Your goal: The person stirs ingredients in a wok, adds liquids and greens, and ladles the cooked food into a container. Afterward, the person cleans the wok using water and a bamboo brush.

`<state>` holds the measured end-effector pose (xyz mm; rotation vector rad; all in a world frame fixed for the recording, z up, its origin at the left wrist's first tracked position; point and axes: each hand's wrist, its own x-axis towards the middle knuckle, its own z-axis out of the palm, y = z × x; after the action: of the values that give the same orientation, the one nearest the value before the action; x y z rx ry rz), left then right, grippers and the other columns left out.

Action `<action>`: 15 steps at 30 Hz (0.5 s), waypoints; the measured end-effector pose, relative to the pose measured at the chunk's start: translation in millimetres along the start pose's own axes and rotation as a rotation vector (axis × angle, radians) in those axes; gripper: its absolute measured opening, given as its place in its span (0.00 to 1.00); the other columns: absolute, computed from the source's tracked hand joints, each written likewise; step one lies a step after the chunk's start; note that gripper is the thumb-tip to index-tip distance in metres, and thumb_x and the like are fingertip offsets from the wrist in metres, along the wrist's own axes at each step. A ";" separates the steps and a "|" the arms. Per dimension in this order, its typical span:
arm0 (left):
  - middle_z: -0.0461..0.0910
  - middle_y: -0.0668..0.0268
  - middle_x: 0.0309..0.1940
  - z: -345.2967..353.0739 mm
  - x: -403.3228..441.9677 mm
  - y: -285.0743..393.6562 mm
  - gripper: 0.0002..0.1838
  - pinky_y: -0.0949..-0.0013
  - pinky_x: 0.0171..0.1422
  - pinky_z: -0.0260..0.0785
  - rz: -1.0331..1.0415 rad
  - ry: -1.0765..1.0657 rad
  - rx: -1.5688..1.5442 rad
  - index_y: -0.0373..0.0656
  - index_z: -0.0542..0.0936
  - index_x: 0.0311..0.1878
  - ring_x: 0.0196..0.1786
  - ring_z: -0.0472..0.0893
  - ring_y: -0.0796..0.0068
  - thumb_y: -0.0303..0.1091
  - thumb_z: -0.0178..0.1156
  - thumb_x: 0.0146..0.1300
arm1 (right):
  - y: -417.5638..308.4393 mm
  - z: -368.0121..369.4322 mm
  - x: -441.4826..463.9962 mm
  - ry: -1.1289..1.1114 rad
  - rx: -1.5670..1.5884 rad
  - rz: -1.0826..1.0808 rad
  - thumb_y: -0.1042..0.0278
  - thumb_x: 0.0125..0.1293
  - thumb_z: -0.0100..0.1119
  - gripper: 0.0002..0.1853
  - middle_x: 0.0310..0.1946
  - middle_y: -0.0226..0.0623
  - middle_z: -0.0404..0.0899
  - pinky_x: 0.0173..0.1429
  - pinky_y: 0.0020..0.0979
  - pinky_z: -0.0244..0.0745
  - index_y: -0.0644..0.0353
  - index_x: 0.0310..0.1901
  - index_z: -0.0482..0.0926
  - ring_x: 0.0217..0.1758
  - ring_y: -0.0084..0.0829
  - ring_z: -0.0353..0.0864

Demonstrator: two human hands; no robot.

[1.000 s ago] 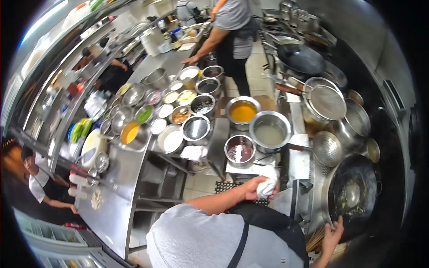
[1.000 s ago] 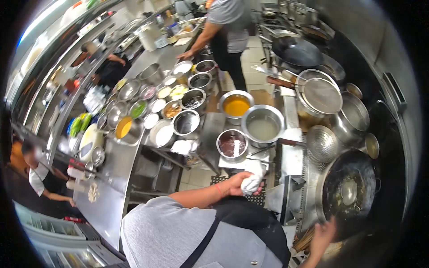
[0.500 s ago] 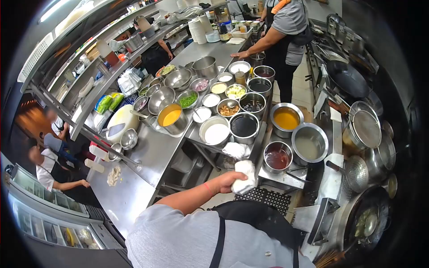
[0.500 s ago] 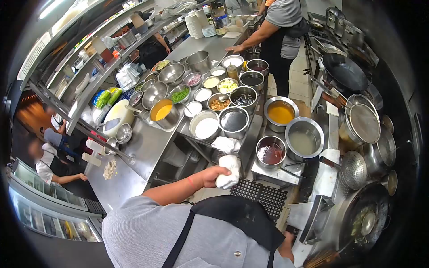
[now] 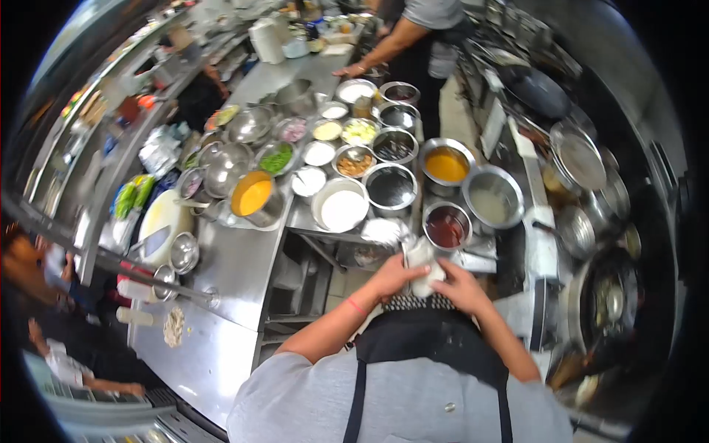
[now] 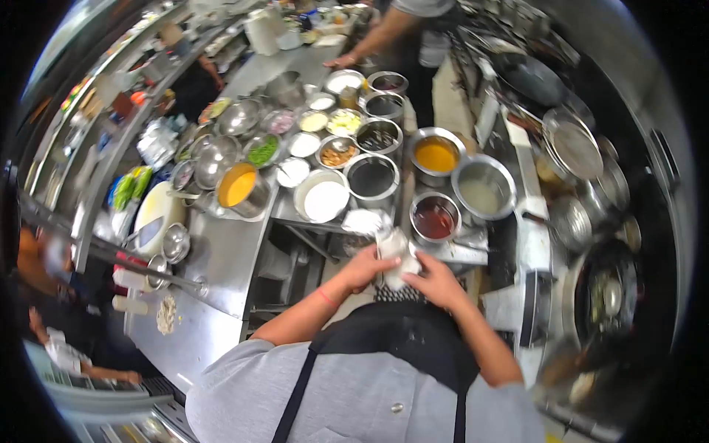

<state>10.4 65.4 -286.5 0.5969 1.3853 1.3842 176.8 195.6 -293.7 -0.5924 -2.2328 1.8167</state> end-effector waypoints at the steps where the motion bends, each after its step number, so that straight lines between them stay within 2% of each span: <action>1: 0.80 0.63 0.49 -2.3 -1.4 6.3 0.24 0.66 0.56 0.71 0.012 -0.048 -0.042 0.35 0.74 0.57 0.50 0.79 0.72 0.35 0.65 0.61 | -36.6 3.1 8.1 -0.036 -0.297 0.025 0.53 0.57 0.69 0.34 0.55 0.54 0.76 0.59 0.36 0.72 0.71 0.57 0.71 0.55 0.42 0.79; 2: 0.80 0.62 0.50 -6.6 -5.8 10.2 0.24 0.65 0.57 0.72 0.018 -0.093 -0.096 0.35 0.74 0.58 0.51 0.79 0.71 0.37 0.64 0.62 | -58.1 7.4 13.4 0.050 -0.286 -0.042 0.50 0.56 0.69 0.33 0.48 0.57 0.78 0.58 0.38 0.72 0.71 0.53 0.74 0.54 0.44 0.79; 3: 0.79 0.59 0.52 -9.8 -10.9 11.6 0.25 0.62 0.59 0.72 0.004 -0.122 -0.238 0.34 0.72 0.59 0.53 0.79 0.67 0.38 0.63 0.63 | -42.1 8.6 18.6 0.186 -0.318 -0.065 0.51 0.56 0.70 0.29 0.41 0.53 0.81 0.56 0.37 0.73 0.69 0.49 0.77 0.49 0.40 0.81; 4: 0.78 0.57 0.54 -12.5 -11.5 14.9 0.27 0.60 0.61 0.72 -0.002 -0.141 -0.380 0.34 0.70 0.61 0.55 0.79 0.64 0.39 0.61 0.64 | -44.2 0.3 24.9 0.150 -0.222 0.038 0.52 0.56 0.71 0.26 0.39 0.47 0.81 0.52 0.33 0.74 0.68 0.44 0.77 0.42 0.35 0.81; 5: 0.77 0.55 0.56 -11.9 -13.5 20.3 0.29 0.57 0.63 0.71 0.022 -0.191 -0.542 0.33 0.67 0.63 0.57 0.78 0.61 0.38 0.61 0.64 | -47.0 -0.9 23.6 0.196 0.009 0.080 0.56 0.58 0.70 0.22 0.39 0.39 0.82 0.46 0.30 0.75 0.67 0.43 0.77 0.38 0.29 0.80; 6: 0.75 0.53 0.58 -9.5 -13.4 20.5 0.30 0.55 0.65 0.70 0.050 -0.226 -0.708 0.33 0.65 0.65 0.59 0.77 0.57 0.37 0.60 0.63 | -58.2 1.1 19.6 0.206 0.361 0.128 0.60 0.61 0.68 0.19 0.39 0.34 0.82 0.43 0.30 0.76 0.65 0.46 0.76 0.37 0.28 0.80; 8: 0.73 0.51 0.60 -8.6 -3.3 5.9 0.33 0.54 0.66 0.69 0.092 -0.297 -0.792 0.32 0.61 0.68 0.60 0.77 0.56 0.36 0.60 0.63 | -82.2 -1.5 8.6 0.140 0.578 0.339 0.61 0.63 0.66 0.19 0.39 0.32 0.82 0.43 0.30 0.76 0.65 0.49 0.75 0.37 0.26 0.80; 9: 0.73 0.51 0.59 -6.2 2.6 -0.3 0.31 0.54 0.65 0.70 0.048 -0.288 -0.821 0.32 0.62 0.66 0.59 0.77 0.55 0.34 0.59 0.63 | -78.8 -2.0 7.2 0.173 0.349 0.432 0.61 0.60 0.68 0.22 0.44 0.37 0.79 0.50 0.34 0.75 0.65 0.50 0.74 0.43 0.32 0.79; 10: 0.73 0.51 0.59 -3.7 3.0 -6.2 0.31 0.54 0.65 0.70 0.046 -0.281 -0.841 0.32 0.62 0.66 0.59 0.77 0.55 0.34 0.59 0.63 | -71.2 1.6 2.1 0.166 0.338 0.449 0.61 0.60 0.68 0.22 0.44 0.37 0.79 0.50 0.34 0.75 0.65 0.50 0.74 0.43 0.32 0.79; 12: 0.74 0.51 0.58 0.1 4.0 -7.6 0.29 0.54 0.64 0.71 0.005 -0.231 -0.865 0.31 0.64 0.65 0.59 0.77 0.55 0.33 0.58 0.63 | -64.1 9.4 -7.8 0.534 -0.655 -0.383 0.61 0.53 0.72 0.26 0.48 0.44 0.73 0.55 0.38 0.71 0.63 0.50 0.74 0.51 0.40 0.74; 13: 0.75 0.52 0.56 -0.6 5.5 -14.6 0.26 0.55 0.62 0.73 -0.015 -0.178 -0.850 0.32 0.65 0.64 0.58 0.78 0.56 0.32 0.55 0.65 | -67.1 5.7 -14.6 0.329 -0.668 -0.425 0.61 0.46 0.74 0.30 0.49 0.46 0.68 0.57 0.42 0.68 0.61 0.52 0.74 0.55 0.47 0.70; 14: 0.75 0.52 0.56 1.5 4.3 -14.8 0.26 0.55 0.62 0.73 -0.016 -0.178 -0.859 0.32 0.65 0.64 0.58 0.78 0.56 0.32 0.55 0.65 | -71.7 8.6 -17.3 0.323 -0.674 -0.421 0.61 0.46 0.74 0.30 0.49 0.46 0.68 0.57 0.42 0.68 0.61 0.52 0.74 0.55 0.47 0.70; 15: 0.75 0.52 0.56 3.5 1.7 -14.5 0.25 0.55 0.62 0.73 -0.045 -0.161 -0.865 0.33 0.66 0.64 0.57 0.78 0.57 0.34 0.54 0.67 | -74.9 15.6 -20.2 0.174 -0.799 -0.461 0.62 0.47 0.73 0.30 0.49 0.44 0.68 0.57 0.42 0.68 0.59 0.53 0.75 0.54 0.48 0.70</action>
<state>17.5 65.3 -299.7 0.0908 0.5625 1.6784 175.4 160.9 -222.6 -0.2817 -2.6284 0.6050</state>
